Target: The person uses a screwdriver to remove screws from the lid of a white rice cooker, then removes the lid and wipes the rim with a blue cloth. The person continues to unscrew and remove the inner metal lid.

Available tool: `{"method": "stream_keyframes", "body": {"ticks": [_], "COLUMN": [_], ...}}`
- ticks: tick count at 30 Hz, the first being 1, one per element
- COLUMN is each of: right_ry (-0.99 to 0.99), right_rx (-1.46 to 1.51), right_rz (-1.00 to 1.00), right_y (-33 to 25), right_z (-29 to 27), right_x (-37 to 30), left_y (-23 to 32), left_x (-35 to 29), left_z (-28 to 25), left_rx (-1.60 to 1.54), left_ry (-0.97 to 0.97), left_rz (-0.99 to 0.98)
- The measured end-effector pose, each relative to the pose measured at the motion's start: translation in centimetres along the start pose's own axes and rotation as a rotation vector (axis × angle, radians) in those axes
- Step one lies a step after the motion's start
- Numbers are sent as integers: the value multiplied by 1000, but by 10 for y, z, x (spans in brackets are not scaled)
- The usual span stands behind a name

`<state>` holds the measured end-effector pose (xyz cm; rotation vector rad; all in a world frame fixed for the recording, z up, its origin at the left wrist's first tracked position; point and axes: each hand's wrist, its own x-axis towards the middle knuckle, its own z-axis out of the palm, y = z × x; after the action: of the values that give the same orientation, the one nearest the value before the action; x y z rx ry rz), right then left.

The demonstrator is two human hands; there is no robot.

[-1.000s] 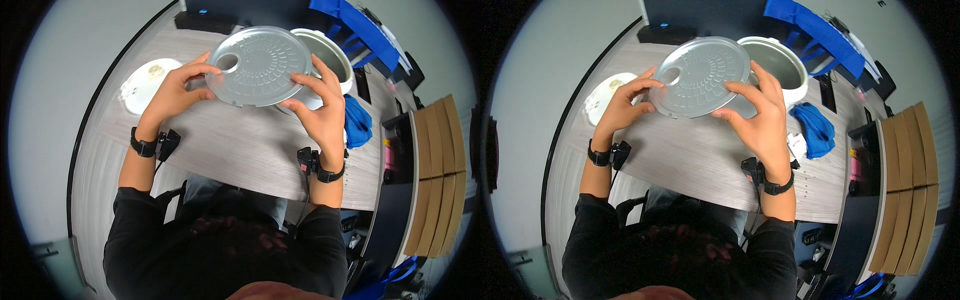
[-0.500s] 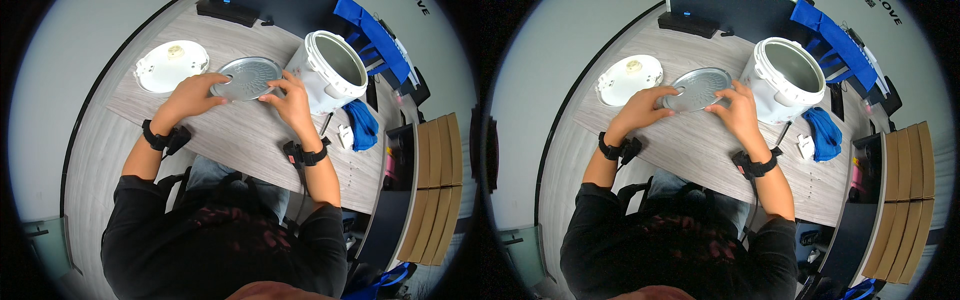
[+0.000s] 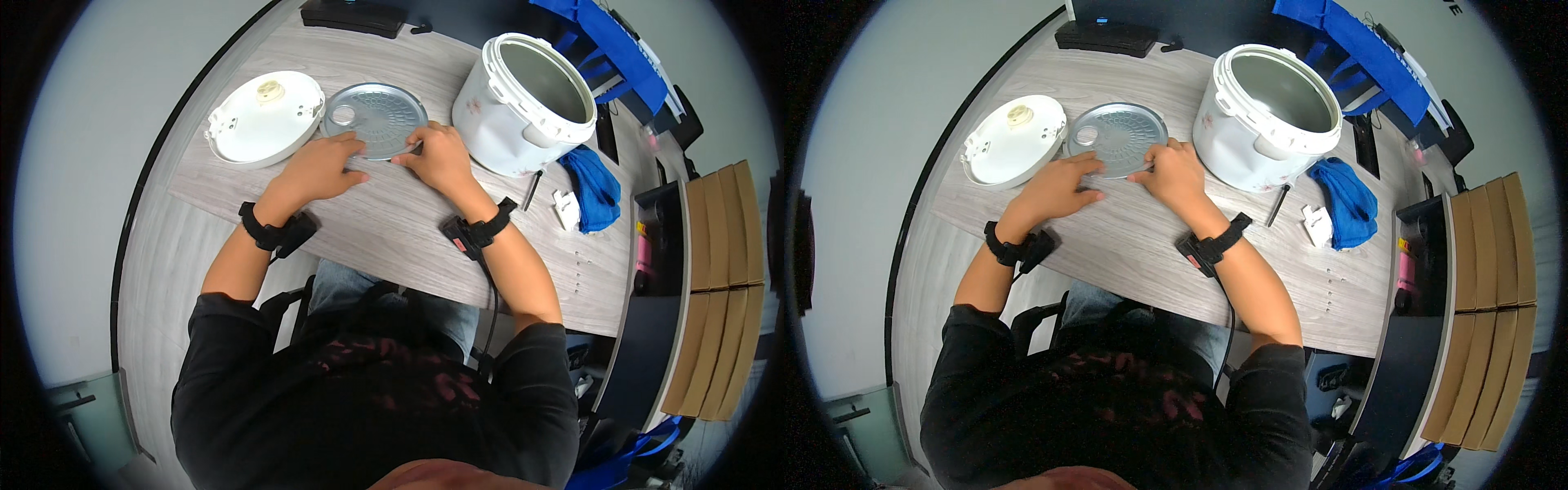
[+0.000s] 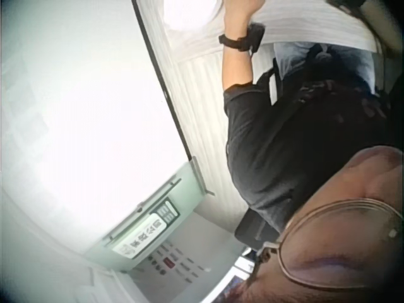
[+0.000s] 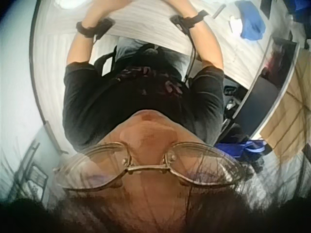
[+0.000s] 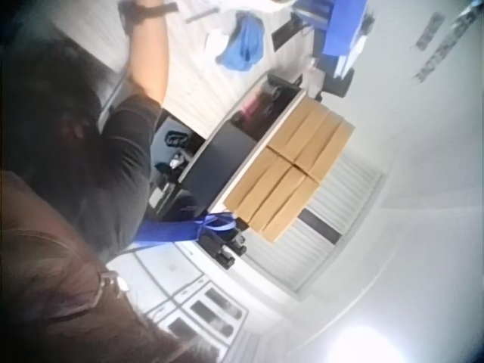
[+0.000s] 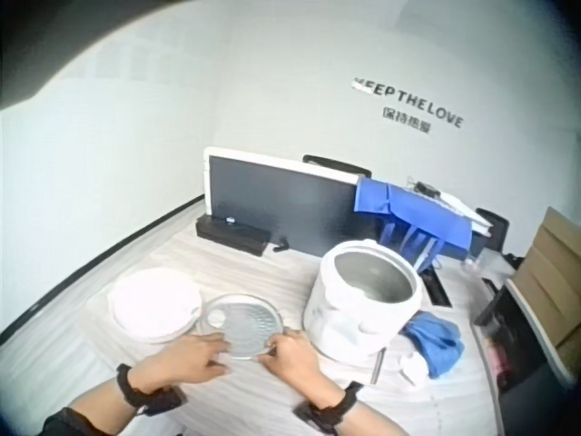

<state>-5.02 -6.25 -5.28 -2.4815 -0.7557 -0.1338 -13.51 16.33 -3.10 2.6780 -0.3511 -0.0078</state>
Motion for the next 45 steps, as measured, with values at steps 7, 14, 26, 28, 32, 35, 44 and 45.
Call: {"method": "stream_keyframes", "body": {"ticks": [7,14,26,28,32,35,44,45], "right_ry": [-111,-151,36,64,111,123,203,246], "right_rx": [-115,27,547,585,540,592,316,210], "right_rz": [40,11,118,174,277,298,323,306], "right_y": [3,6,68,85,114,132,138,143], "right_z": [9,-41,-165,-170,-170,-168,-178,-178], "right_x": [2,-22,-107,-122,-147,-157,-152,-150], "left_y": [4,60,187,196,197,195,199,205], "left_x": [5,24,140,151,159,156,126,122], "left_z": [0,-29,16,25,34,31,18,16], "left_rx": [124,-15,-159,-96,-22,-25,-11,-19], "left_ry": [-45,142,736,724,703,676,648,697], "left_rz": [-10,14,700,713,676,677,621,661]}}
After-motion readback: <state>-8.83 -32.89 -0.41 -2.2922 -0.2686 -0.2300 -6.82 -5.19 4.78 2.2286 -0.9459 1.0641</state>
